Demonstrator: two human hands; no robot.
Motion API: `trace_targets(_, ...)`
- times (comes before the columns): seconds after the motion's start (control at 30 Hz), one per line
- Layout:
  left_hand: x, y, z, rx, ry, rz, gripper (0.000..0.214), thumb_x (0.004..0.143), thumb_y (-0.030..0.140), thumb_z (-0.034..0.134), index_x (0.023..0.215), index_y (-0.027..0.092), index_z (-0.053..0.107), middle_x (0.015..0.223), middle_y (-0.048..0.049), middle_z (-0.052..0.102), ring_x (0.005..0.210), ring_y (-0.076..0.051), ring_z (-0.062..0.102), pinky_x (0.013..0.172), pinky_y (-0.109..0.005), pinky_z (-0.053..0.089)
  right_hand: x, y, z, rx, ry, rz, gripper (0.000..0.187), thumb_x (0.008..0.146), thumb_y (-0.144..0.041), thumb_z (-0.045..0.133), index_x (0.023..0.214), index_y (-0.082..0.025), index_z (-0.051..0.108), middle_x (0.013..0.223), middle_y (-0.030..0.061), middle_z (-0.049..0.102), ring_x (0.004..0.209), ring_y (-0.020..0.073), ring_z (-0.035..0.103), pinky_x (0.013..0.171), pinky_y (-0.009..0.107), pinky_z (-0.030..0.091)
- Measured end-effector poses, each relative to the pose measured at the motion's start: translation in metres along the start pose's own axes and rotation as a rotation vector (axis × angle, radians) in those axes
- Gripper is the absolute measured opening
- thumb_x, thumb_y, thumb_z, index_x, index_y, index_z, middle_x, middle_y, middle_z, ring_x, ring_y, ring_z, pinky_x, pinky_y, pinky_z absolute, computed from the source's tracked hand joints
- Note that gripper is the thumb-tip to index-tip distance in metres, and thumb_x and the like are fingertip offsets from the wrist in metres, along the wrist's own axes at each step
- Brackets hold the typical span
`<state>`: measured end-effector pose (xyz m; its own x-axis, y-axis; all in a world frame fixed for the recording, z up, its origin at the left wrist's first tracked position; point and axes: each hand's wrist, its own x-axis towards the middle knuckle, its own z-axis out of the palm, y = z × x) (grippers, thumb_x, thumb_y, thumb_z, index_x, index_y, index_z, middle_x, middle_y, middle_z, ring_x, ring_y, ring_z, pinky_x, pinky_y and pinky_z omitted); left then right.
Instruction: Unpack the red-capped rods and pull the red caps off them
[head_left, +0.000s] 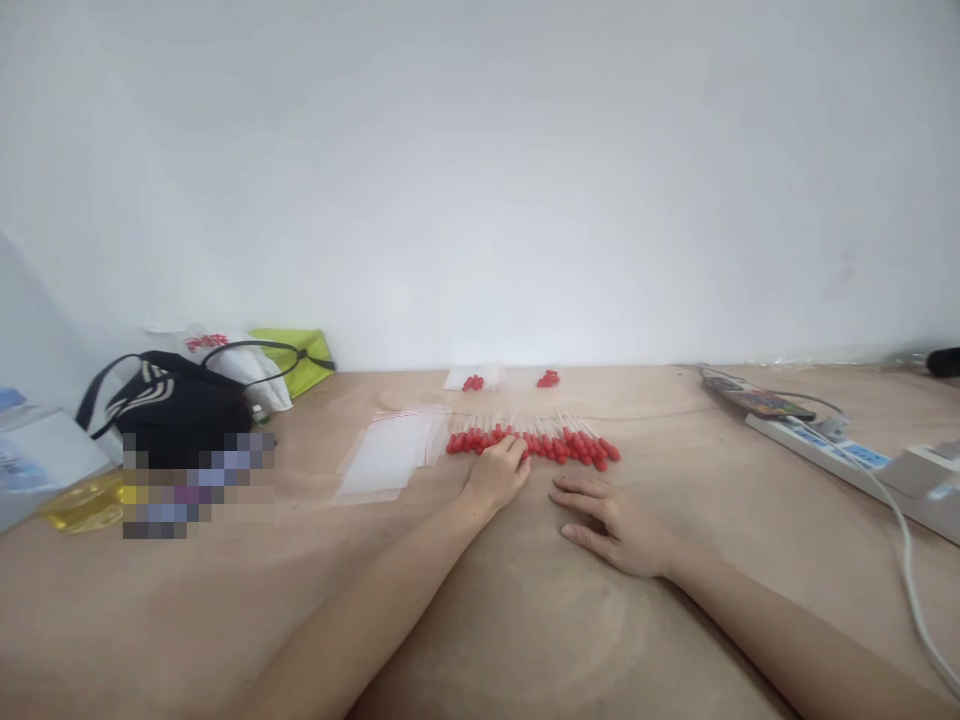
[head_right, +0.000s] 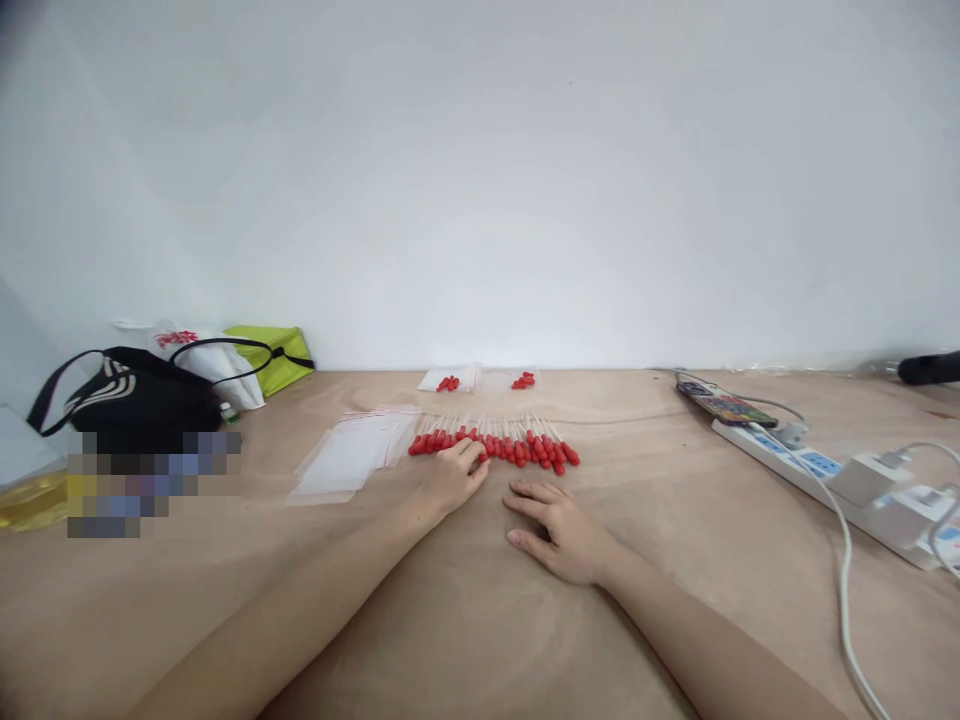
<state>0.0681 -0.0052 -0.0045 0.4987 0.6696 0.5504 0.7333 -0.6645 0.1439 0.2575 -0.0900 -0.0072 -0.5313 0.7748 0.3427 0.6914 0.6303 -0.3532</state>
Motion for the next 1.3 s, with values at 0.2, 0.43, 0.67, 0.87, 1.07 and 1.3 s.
trace_targets(0.2, 0.0, 0.001, 0.001, -0.011, 0.044, 0.06, 0.013, 0.08, 0.021, 0.039, 0.074, 0.017, 0.05, 0.071, -0.0045, 0.056, 0.067, -0.016, 0.057, 0.063, -0.027, 0.046, 0.0, 0.0, 0.0, 0.001, 0.027, -0.012, 0.042, 0.082, -0.042, 0.044, 0.117, -0.02, 0.051, 0.122, 0.0116, 0.048, 0.114, 0.0235, 0.043, 0.094, 0.044, 0.037)
trace_targets(0.43, -0.018, 0.0, -0.01, -0.1, 0.134, 0.001, 0.015, 0.082, 0.027, 0.039, 0.078, 0.017, 0.049, 0.07, -0.003, 0.058, 0.06, -0.012, 0.058, 0.057, -0.022, 0.048, -0.001, 0.0, 0.0, 0.01, 0.043, -0.015, 0.041, 0.081, -0.04, 0.045, 0.116, -0.02, 0.051, 0.121, 0.0114, 0.049, 0.112, 0.0228, 0.044, 0.093, 0.042, 0.038)
trace_targets(0.67, -0.064, -0.001, -0.048, -0.331, 0.2, -0.174, 0.009, 0.079, 0.029, 0.047, 0.078, 0.019, 0.048, 0.069, -0.0005, 0.06, 0.061, -0.011, 0.061, 0.056, -0.02, 0.053, -0.001, 0.001, 0.002, 0.034, 0.083, -0.002, 0.037, 0.08, -0.037, 0.047, 0.112, -0.02, 0.053, 0.116, 0.0114, 0.053, 0.107, 0.0225, 0.049, 0.089, 0.04, 0.041)
trace_targets(0.87, -0.096, -0.016, -0.064, -0.662, 0.06, -0.413, 0.012, 0.08, 0.031, 0.048, 0.082, 0.02, 0.045, 0.071, -0.0004, 0.063, 0.067, -0.014, 0.063, 0.061, -0.025, 0.055, 0.007, -0.003, 0.012, -0.057, 0.35, 0.005, 0.041, 0.077, -0.032, 0.05, 0.115, -0.018, 0.046, 0.112, 0.0137, 0.051, 0.103, 0.0238, 0.048, 0.085, 0.042, 0.042)
trace_targets(1.07, -0.083, -0.019, -0.066, -0.875, -0.093, -0.416, 0.014, 0.078, 0.031, 0.051, 0.084, 0.019, 0.046, 0.083, -0.0027, 0.062, 0.082, -0.016, 0.062, 0.076, -0.032, 0.052, 0.032, -0.017, 0.02, -0.138, 0.336, -0.139, 0.046, 0.076, -0.041, 0.052, 0.118, -0.021, 0.046, 0.109, 0.0117, 0.053, 0.101, 0.0242, 0.048, 0.082, 0.042, 0.04)
trace_targets(1.3, -0.074, -0.024, -0.063, -0.972, -0.16, -0.407, 0.013, 0.078, 0.029, 0.051, 0.084, 0.019, 0.047, 0.085, -0.002, 0.06, 0.079, -0.014, 0.062, 0.073, -0.03, 0.051, 0.055, -0.029, 0.031, -0.109, 0.252, -0.149, 0.025, 0.085, -0.031, 0.042, 0.102, -0.022, 0.058, 0.076, 0.0038, 0.063, 0.071, 0.0151, 0.05, 0.075, 0.034, 0.033)
